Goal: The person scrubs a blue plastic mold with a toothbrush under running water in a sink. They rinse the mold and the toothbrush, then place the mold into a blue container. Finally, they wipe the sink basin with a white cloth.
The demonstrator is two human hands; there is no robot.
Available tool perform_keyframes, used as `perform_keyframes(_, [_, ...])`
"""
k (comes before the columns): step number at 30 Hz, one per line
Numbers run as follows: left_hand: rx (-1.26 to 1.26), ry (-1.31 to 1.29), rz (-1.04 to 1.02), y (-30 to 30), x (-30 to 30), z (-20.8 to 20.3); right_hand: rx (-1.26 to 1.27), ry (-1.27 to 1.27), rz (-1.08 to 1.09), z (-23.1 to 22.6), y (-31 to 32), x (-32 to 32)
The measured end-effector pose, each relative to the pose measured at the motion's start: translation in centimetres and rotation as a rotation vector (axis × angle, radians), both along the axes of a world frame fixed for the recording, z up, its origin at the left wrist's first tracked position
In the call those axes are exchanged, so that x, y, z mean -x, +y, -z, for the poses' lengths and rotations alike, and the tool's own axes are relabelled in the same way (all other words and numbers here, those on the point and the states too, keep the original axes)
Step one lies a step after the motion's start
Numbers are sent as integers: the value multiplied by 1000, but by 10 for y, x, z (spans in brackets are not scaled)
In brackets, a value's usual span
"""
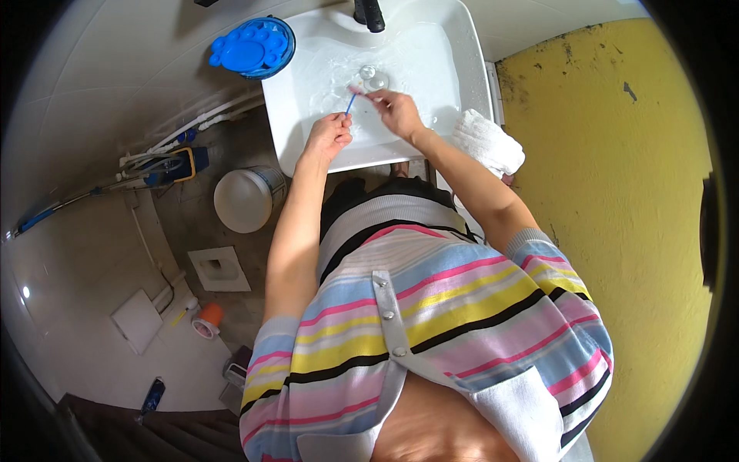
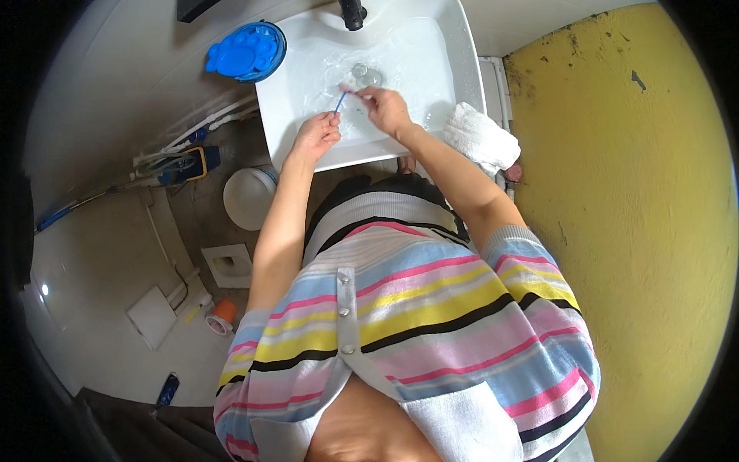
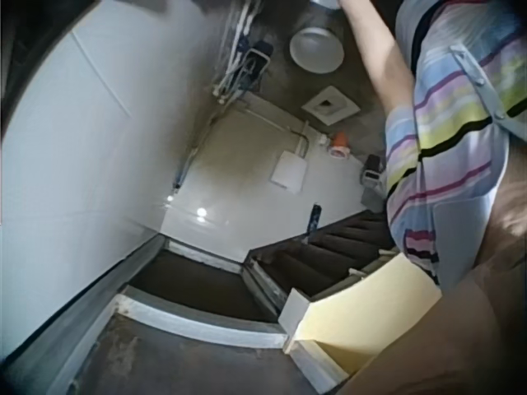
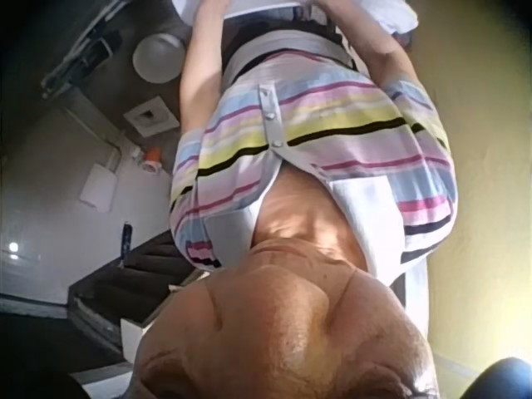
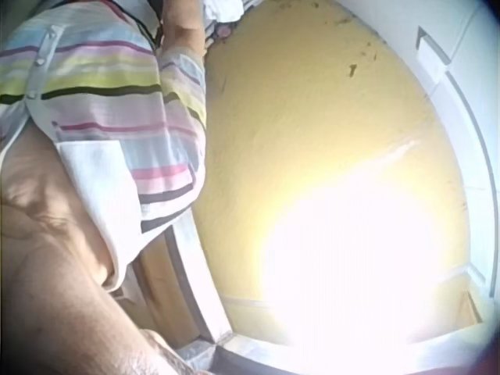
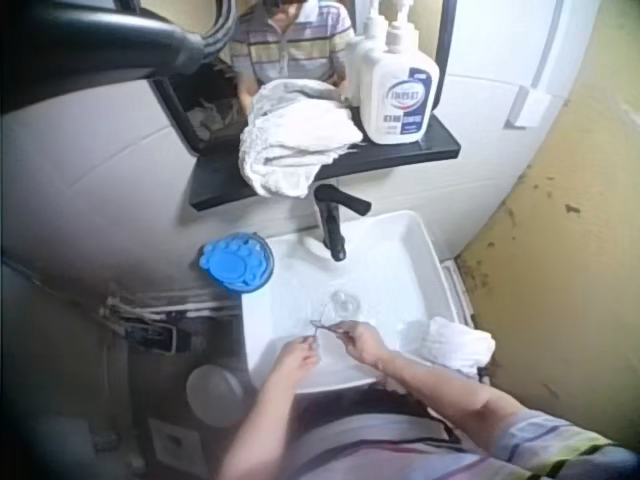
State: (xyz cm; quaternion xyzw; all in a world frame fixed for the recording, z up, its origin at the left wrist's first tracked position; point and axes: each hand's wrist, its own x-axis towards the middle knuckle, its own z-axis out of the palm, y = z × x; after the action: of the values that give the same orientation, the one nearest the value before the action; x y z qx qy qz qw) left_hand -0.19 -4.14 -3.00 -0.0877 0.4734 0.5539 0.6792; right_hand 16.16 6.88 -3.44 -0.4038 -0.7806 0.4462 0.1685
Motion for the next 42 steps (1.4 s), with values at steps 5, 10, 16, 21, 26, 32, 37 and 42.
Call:
perform_keyframes(5, [-64, 134, 65, -4, -17, -35, -90, -299, 289, -10, 29, -5])
perform_keyframes(10, [-145, 174, 93, -4, -22, -55, -540, -79, 274, 3, 36, -12])
perform_keyframes(16, [-167, 401, 142, -5, -28, -56, 897, 465, 404, -46, 33, 11])
perform_keyframes(21, [-158, 429, 158, -8, -31, -58, 961, 495, 342, -48, 35, 3])
perform_keyframes(26, [-144, 438, 126, -12, -33, -57, 1121, 585, 241, -50, 36, -5])
perform_keyframes(32, [-137, 458, 209, -16, -34, -59, 1161, 626, 419, -43, 28, 2])
perform_keyframes(37, [-96, 553, 262, -18, -38, -62, 966, 355, 577, -47, 29, 4])
perform_keyframes(42, [-55, 706, 328, -18, -46, -57, 947, 332, 617, -31, 29, 2])
